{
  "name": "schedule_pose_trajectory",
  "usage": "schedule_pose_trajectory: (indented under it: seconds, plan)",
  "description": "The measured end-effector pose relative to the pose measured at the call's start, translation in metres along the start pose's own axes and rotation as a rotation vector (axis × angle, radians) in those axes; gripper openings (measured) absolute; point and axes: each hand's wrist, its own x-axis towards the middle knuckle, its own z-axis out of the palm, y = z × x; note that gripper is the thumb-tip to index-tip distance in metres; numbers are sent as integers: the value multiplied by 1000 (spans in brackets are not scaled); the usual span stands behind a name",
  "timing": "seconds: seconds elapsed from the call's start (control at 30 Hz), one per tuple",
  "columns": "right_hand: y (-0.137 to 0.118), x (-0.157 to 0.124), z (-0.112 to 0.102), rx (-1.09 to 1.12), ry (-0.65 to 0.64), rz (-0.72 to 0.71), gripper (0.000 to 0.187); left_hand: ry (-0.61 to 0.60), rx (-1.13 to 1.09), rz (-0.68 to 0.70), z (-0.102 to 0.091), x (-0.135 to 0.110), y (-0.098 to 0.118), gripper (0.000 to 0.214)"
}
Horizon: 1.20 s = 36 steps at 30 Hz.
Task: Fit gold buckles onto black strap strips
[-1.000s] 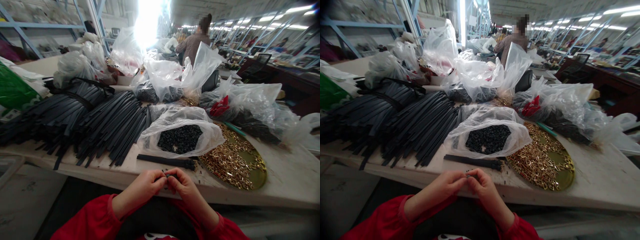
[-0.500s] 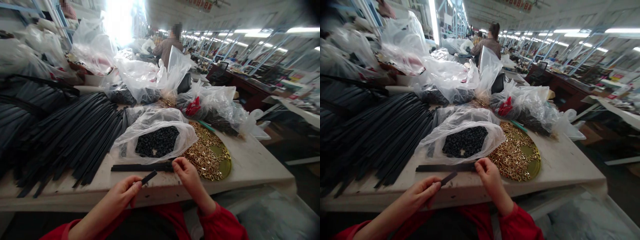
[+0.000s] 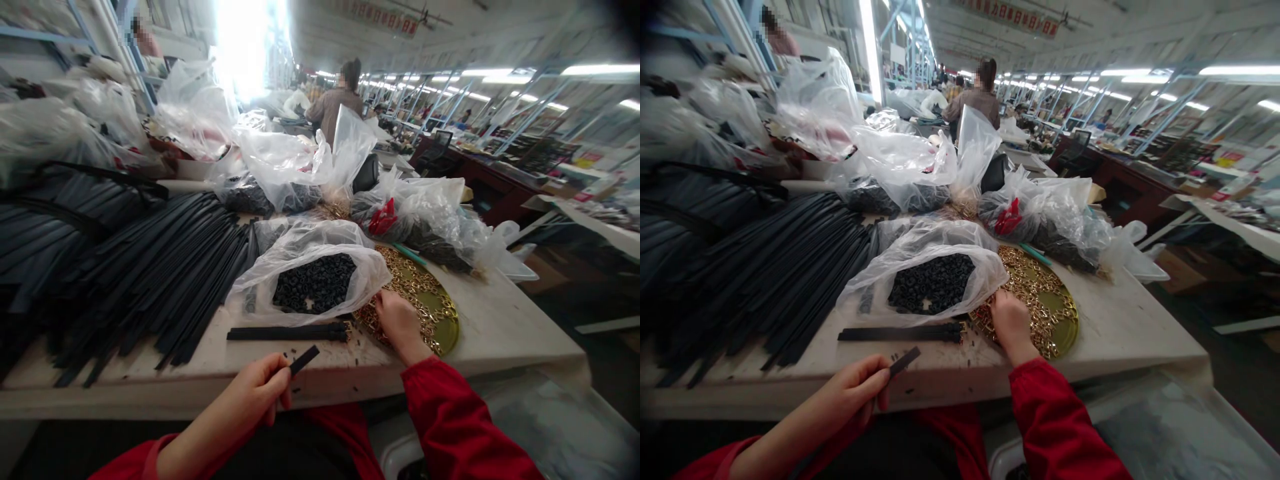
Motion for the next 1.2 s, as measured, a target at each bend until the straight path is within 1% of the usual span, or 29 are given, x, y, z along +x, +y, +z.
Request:
schedule_pose_trajectory:
  seconds: [0.07, 0.1, 0.13, 0.17, 0.23, 0.27, 0.3, 0.33, 0.4, 0.47, 0.53, 0.63, 0.73, 0.9, 0.97, 1.1, 1.17, 1.2]
  plan:
    - [-5, -11, -12, 73, 5, -32, 18, 21, 15, 22, 1, -5, 6, 26]
    - [-12, -18, -17, 179, -26, -51, 18, 34, 20, 42, 1, -7, 9, 25]
    - [-21, -27, -22, 326, -86, -66, 19, 46, 23, 67, 2, -9, 12, 25]
    - [-32, -37, -24, 544, -188, -68, 19, 59, 21, 97, 2, -10, 15, 24]
    - [-59, -57, -26, 968, -432, -24, 22, 82, 8, 159, 3, -11, 20, 25]
    - [-72, -66, -26, 1117, -531, 0, 23, 95, 4, 179, 3, -11, 20, 25]
    - [-85, -74, -25, 1216, -601, 10, 24, 107, 6, 188, 3, -11, 20, 25]
    - [-96, -81, -23, 1285, -653, 11, 24, 119, 14, 186, 2, -11, 19, 25]
    - [-114, -91, -19, 1379, -717, 5, 24, 150, 36, 151, 1, -11, 16, 24]
    - [-124, -97, -13, 1444, -777, 29, 25, 193, 40, 108, -2, -12, 11, 24]
    - [-130, -101, -5, 1530, -825, 53, 29, 243, 40, 91, -4, -13, 6, 23]
    - [-133, -106, 6, 1657, -865, 46, 41, 306, 110, 140, -7, -12, 1, 19]
    - [-132, -109, 11, 1671, -861, 60, 36, 341, 216, 191, -9, -10, -2, 17]
    - [-130, -110, 13, 1663, -922, 103, 35, 318, 306, 178, -10, -9, -3, 17]
    - [-130, -111, 15, 1644, -882, 106, 33, 285, 300, 169, -9, -8, -3, 19]
    - [-129, -111, 22, 1569, -712, 73, 26, 205, 243, 119, -10, -7, -2, 20]
    - [-127, -108, 23, 1560, -687, 124, 23, 167, 197, 98, -12, -7, -1, 20]
    - [-126, -107, 22, 1574, -682, 190, 22, 159, 179, 97, -14, -8, 0, 21]
